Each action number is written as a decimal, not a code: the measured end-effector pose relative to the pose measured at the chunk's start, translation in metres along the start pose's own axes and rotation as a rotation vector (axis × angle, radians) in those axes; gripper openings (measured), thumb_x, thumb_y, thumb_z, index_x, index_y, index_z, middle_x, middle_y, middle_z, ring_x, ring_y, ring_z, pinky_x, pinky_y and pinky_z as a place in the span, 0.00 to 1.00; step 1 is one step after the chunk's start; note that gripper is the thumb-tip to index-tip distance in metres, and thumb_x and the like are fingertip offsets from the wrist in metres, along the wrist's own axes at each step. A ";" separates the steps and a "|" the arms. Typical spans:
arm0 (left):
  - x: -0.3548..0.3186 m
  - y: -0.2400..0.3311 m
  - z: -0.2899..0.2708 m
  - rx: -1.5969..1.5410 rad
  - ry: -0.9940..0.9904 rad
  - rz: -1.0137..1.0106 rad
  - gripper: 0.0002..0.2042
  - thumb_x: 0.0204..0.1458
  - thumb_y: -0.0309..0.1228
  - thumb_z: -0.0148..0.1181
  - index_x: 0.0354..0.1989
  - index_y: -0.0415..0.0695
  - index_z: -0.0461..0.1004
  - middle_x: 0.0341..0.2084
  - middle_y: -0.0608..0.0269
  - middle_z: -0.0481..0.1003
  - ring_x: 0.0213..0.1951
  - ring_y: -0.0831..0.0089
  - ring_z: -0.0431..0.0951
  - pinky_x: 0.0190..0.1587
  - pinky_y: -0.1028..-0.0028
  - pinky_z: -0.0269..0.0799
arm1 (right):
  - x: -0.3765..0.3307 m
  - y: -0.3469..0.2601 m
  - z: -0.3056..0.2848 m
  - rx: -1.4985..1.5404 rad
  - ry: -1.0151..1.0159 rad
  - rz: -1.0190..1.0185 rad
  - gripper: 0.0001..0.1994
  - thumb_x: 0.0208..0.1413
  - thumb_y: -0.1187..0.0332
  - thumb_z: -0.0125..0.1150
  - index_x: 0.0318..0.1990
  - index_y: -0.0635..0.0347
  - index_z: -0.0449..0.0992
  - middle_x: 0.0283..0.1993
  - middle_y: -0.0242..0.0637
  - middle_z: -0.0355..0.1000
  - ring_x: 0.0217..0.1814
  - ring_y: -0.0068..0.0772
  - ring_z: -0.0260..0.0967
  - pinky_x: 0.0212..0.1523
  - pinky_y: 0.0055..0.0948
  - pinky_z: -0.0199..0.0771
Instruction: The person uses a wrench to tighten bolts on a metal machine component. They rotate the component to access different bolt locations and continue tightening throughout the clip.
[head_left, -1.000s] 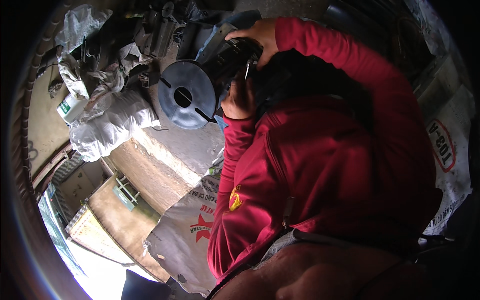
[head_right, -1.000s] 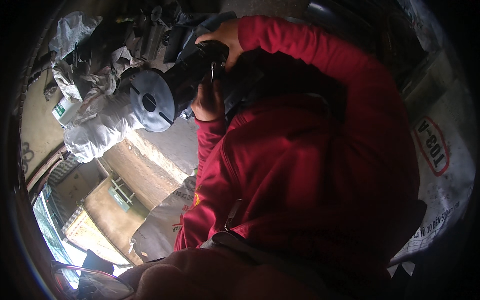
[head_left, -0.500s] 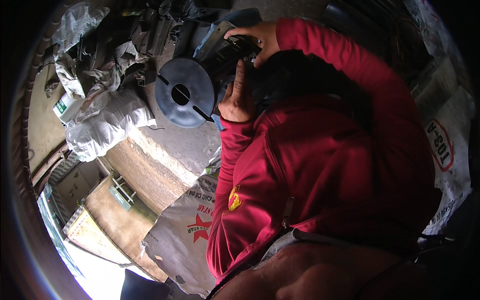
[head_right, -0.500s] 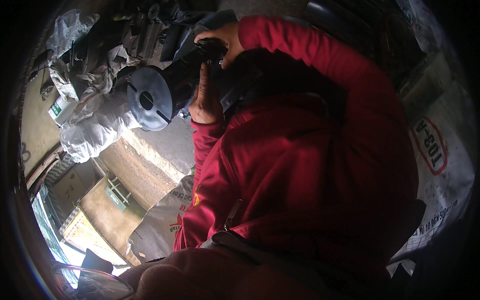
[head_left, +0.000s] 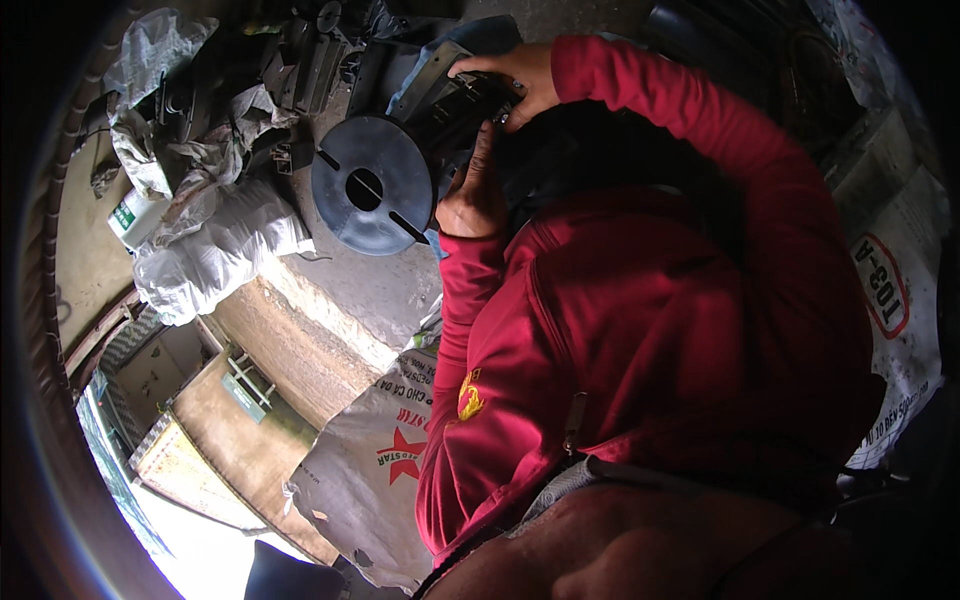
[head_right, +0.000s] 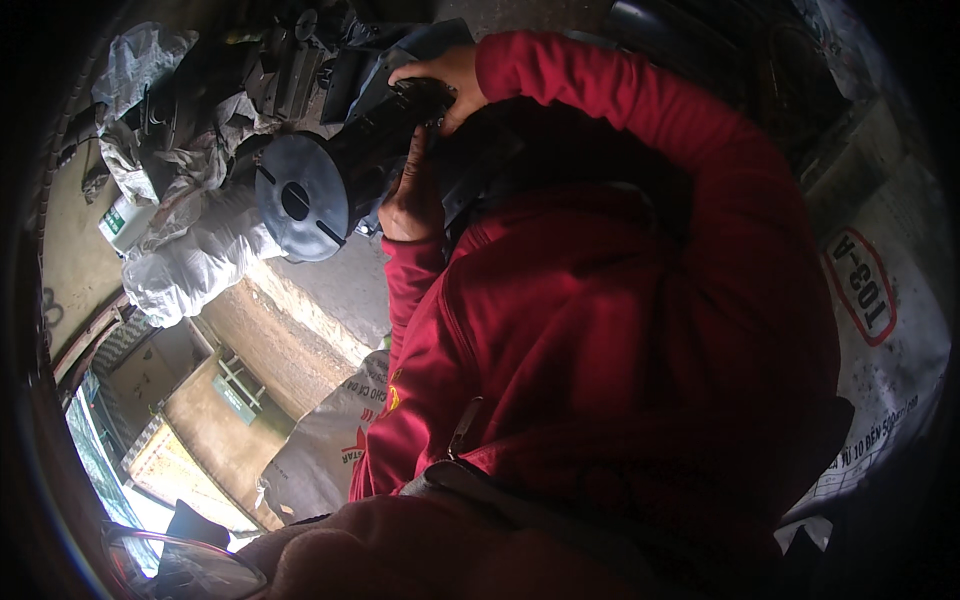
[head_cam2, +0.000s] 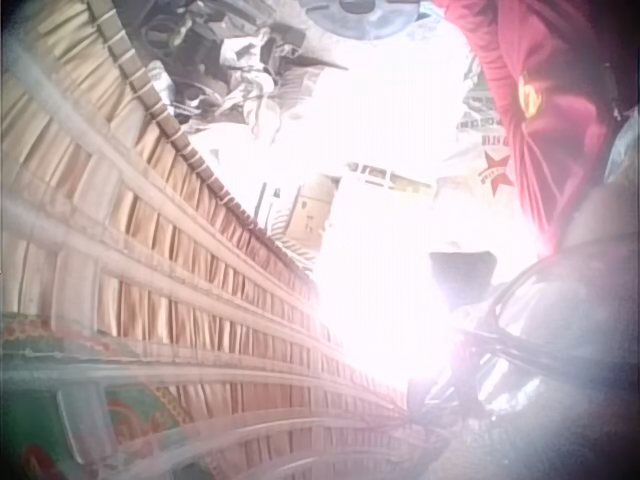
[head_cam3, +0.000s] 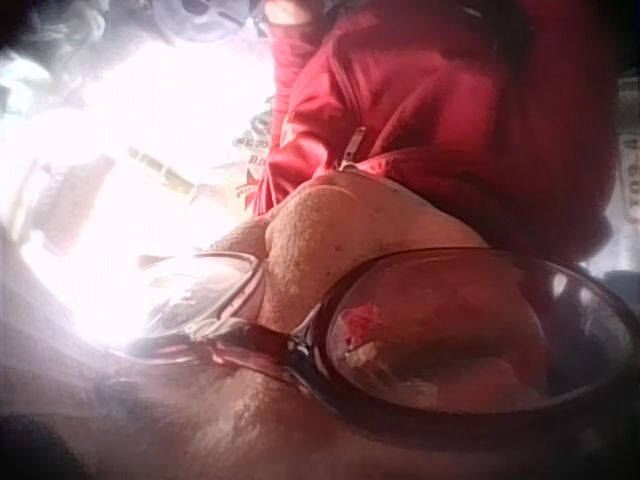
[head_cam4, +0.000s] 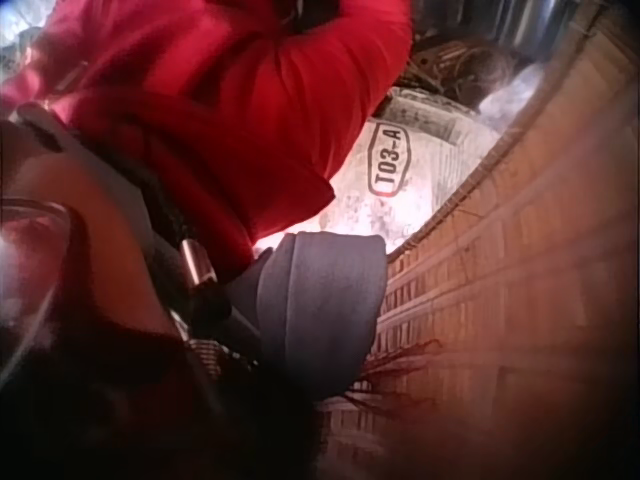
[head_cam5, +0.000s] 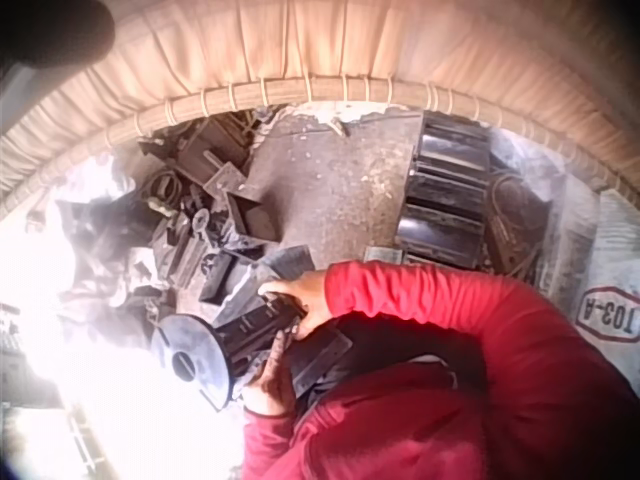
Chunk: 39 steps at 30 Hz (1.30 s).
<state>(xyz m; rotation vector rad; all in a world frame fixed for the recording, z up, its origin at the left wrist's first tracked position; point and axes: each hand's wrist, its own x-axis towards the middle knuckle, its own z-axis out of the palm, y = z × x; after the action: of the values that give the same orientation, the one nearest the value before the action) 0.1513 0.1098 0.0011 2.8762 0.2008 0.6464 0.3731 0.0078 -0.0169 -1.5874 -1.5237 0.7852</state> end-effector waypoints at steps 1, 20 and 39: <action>-0.001 -0.001 0.001 -0.008 0.001 -0.002 0.27 0.48 0.18 0.56 0.59 0.52 0.71 0.19 0.51 0.75 0.16 0.63 0.74 0.21 0.66 0.68 | -0.001 -0.001 0.000 -0.020 -0.006 0.010 0.49 0.42 0.64 0.73 0.70 0.41 0.46 0.33 0.44 0.75 0.37 0.43 0.76 0.38 0.37 0.74; 0.016 0.016 -0.005 0.060 0.045 0.044 0.26 0.47 0.16 0.54 0.56 0.54 0.74 0.39 0.47 0.79 0.39 0.56 0.82 0.42 0.67 0.78 | 0.003 0.005 -0.009 -0.093 -0.062 -0.041 0.51 0.39 0.57 0.76 0.70 0.41 0.48 0.41 0.46 0.78 0.40 0.47 0.77 0.42 0.37 0.76; -0.030 0.030 -0.061 -0.563 -0.122 -0.041 0.15 0.44 0.24 0.64 0.43 0.49 0.80 0.26 0.63 0.72 0.24 0.67 0.77 0.27 0.71 0.73 | -0.071 -0.046 0.068 1.742 0.281 0.781 0.18 0.61 0.56 0.53 0.48 0.62 0.74 0.41 0.31 0.76 0.47 0.28 0.75 0.45 0.30 0.78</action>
<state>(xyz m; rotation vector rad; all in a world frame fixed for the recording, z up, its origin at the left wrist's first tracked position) 0.1007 0.0851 0.0494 2.3505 0.0477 0.4302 0.2850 -0.0557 -0.0172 -0.6841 0.3229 1.5343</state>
